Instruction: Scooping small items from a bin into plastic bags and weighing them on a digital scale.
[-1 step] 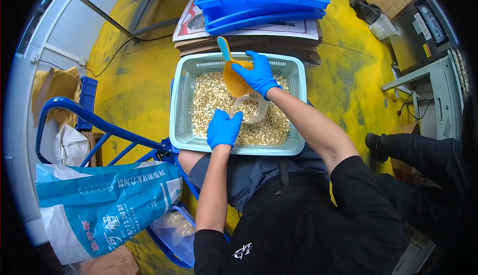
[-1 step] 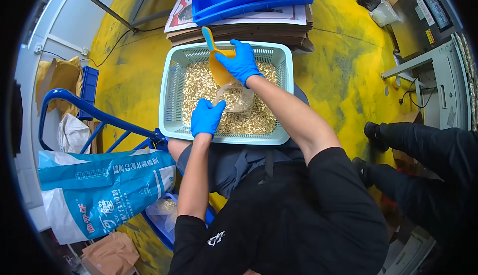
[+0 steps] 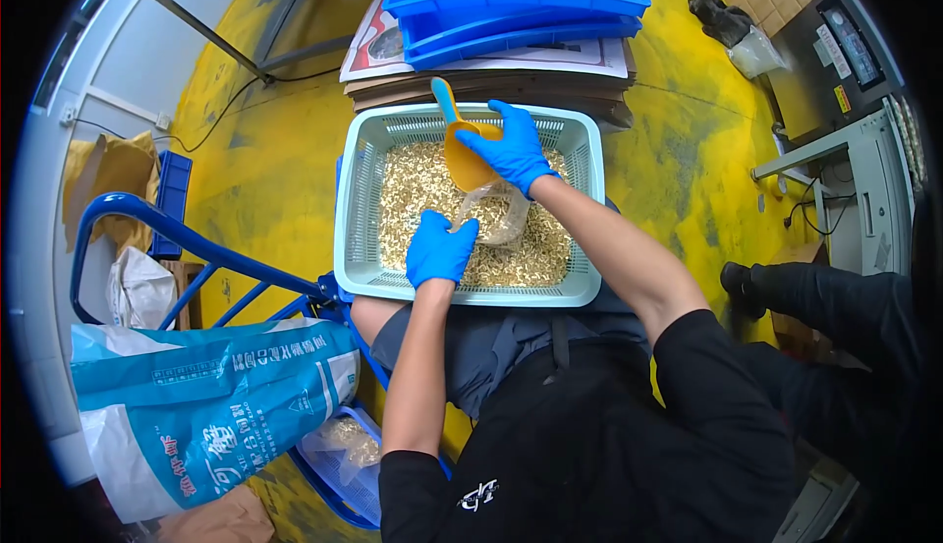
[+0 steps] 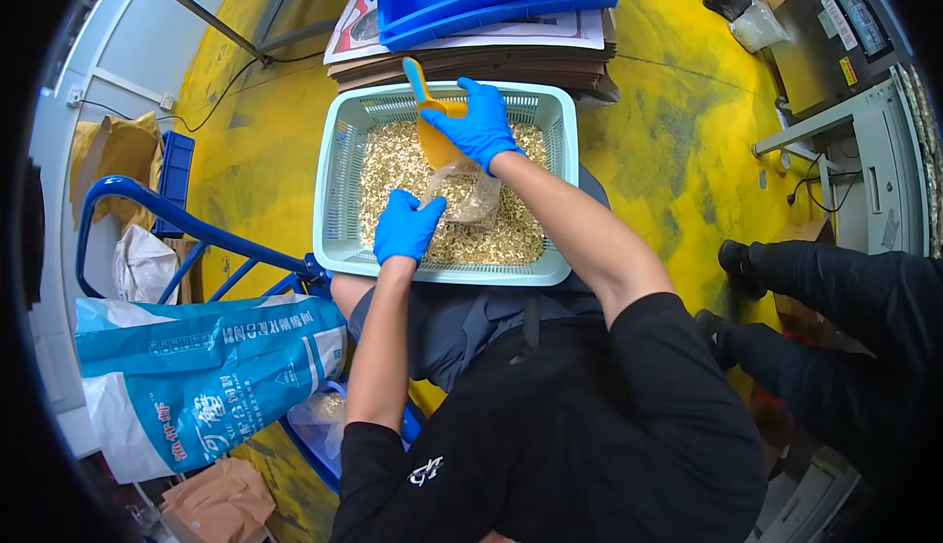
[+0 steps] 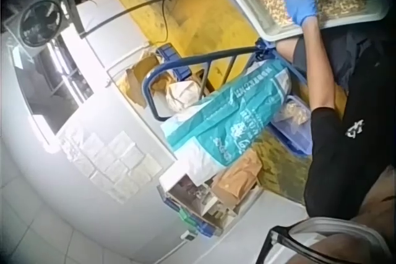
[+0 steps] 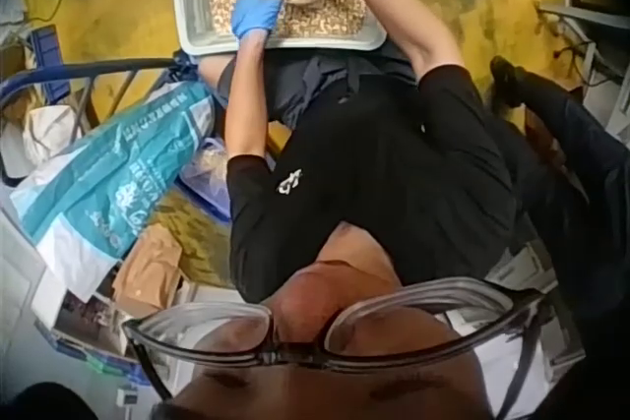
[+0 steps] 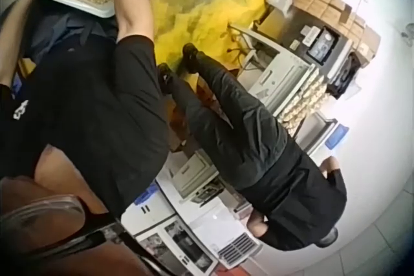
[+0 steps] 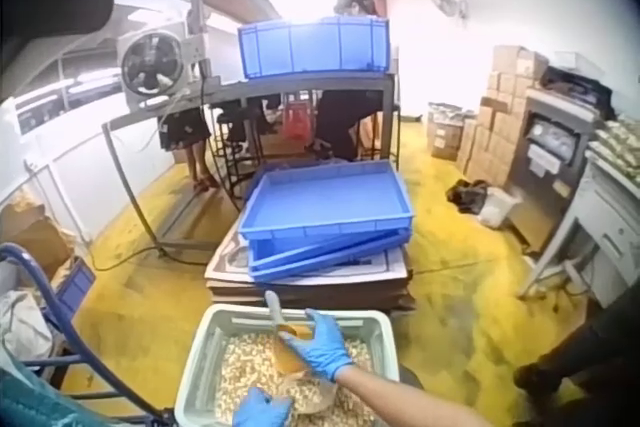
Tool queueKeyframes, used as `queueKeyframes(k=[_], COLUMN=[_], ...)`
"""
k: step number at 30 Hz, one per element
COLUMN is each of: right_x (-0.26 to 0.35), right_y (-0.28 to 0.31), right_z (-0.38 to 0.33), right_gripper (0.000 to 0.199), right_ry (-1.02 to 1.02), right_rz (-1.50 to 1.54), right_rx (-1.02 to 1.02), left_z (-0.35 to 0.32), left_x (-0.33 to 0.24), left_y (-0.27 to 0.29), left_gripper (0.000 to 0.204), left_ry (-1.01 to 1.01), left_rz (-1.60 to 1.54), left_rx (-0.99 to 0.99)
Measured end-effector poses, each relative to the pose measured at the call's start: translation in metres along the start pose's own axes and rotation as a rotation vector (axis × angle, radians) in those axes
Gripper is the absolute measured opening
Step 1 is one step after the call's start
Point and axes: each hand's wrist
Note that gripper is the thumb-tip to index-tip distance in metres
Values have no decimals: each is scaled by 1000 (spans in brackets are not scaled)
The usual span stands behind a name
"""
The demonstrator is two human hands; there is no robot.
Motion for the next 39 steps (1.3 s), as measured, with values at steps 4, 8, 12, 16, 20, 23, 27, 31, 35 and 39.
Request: queueKeyframes(k=[4, 8, 12, 16, 20, 23, 27, 31, 35, 39], right_x=[19, 7, 3, 5, 2, -3, -6, -27, -21, -10], right_y=[65, 82, 76, 68, 80, 109, 114, 92, 97, 89], right_z=[-34, -56, -68, -81, -85, -79, -72, -65, -63, -65], right_gripper=[70, 60, 52, 40, 32, 30, 32, 32, 30, 26], right_ry=[41, -136, -402, -523, -518, -509, -438, -261, -180, -53], right_rz=[-356, -462, -144, 121, 317, 426, 301, -30, -174, -231], right_rx=[80, 513, 816, 918, 914, 737, 716, 664, 671, 544], left_z=[20, 33, 42, 42, 38, 35, 27, 33, 35, 66], left_x=[-23, -35, -25, -20, -17, -9, -9, -1, -9, 92], left_y=[12, 9, 2, -7, 2, 7, 7, -7, 8, 8], left_gripper=[42, 39, 44, 46, 47, 49, 50, 53, 58, 42], left_ry=[-82, -191, -282, -312, -260, -279, -106, -212, -44, -219], left_rz=[267, 408, 329, 285, 262, 48, -195, -78, -702, -54], left_rx=[173, 238, 250, 222, 243, 173, 301, 357, 426, -45])
Point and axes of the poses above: each hand's wrist, its own z-axis towards the middle knuckle, its own y-axis out of the back of the hand, x = y × z, and after that the axes turned 11 degrees about -z, right-handed
